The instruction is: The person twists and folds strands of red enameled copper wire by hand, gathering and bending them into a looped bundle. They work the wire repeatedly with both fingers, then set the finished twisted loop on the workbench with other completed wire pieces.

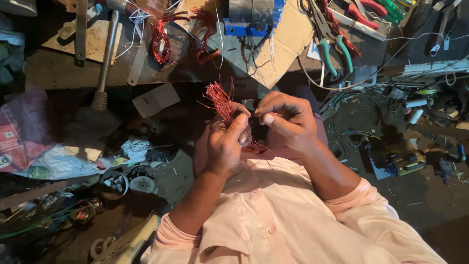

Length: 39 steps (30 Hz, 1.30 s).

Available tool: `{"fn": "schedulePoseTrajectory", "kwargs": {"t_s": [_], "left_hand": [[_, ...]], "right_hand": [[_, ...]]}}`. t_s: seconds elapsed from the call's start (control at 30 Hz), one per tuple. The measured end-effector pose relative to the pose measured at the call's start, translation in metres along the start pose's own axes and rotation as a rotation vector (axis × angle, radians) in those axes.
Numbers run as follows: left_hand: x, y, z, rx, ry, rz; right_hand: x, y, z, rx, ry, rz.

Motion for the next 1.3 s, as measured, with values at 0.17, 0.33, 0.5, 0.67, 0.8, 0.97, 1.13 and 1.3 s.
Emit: {"fn": "schedulePoseTrajectory", "kwargs": {"t_s": [0.17,0.33,0.5,0.67,0.8,0.97,1.13,1.3], "left_hand": [[0.002,-0.001,-0.005,0.032,0.031,0.016],[0.002,-0.002,-0.008,0.041,0.023,0.003],[0.001,-0.001,-0.005,0.042,0.055,-0.002],[0.009,-0.001,-0.002,0.07,0.01,0.062],[0.009,-0.001,-0.009,0.089,-0.005,-0.011],[0.008,-0.002,-0.033,0.134,-0.191,-0.071],[-0.014,0.0,-0.03,-0.013,-0.288,-0.248],[-0.025,0.004,-0.001,-0.15,-0.553,-0.324]], "right_hand": [[-0.005,0.001,-0.001,0.031,-0.125,-0.046],[-0.003,0.005,0.007,-0.065,-0.277,-0.025],[-0.007,0.007,0.003,-0.032,-0.218,-0.082],[-0.022,0.009,0.004,-0.095,-0.12,-0.175],[-0.027,0.001,-0.015,0.036,-0.104,-0.356],[-0.002,-0.008,-0.013,0.023,-0.234,-0.115],[-0.006,-0.005,-0.014,0.113,0.06,-0.105],[0.001,-0.007,-0.01,0.036,0.102,-0.062]]}}
Point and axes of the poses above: each hand's wrist, its own y-axis away from the middle knuckle, its own x-axis out of the back of the hand, z = x × y, the point moved 8 cm from there along -y, towards the middle knuckle, and after that the axes turned 9 degrees about -y, right-handed, at the moved point
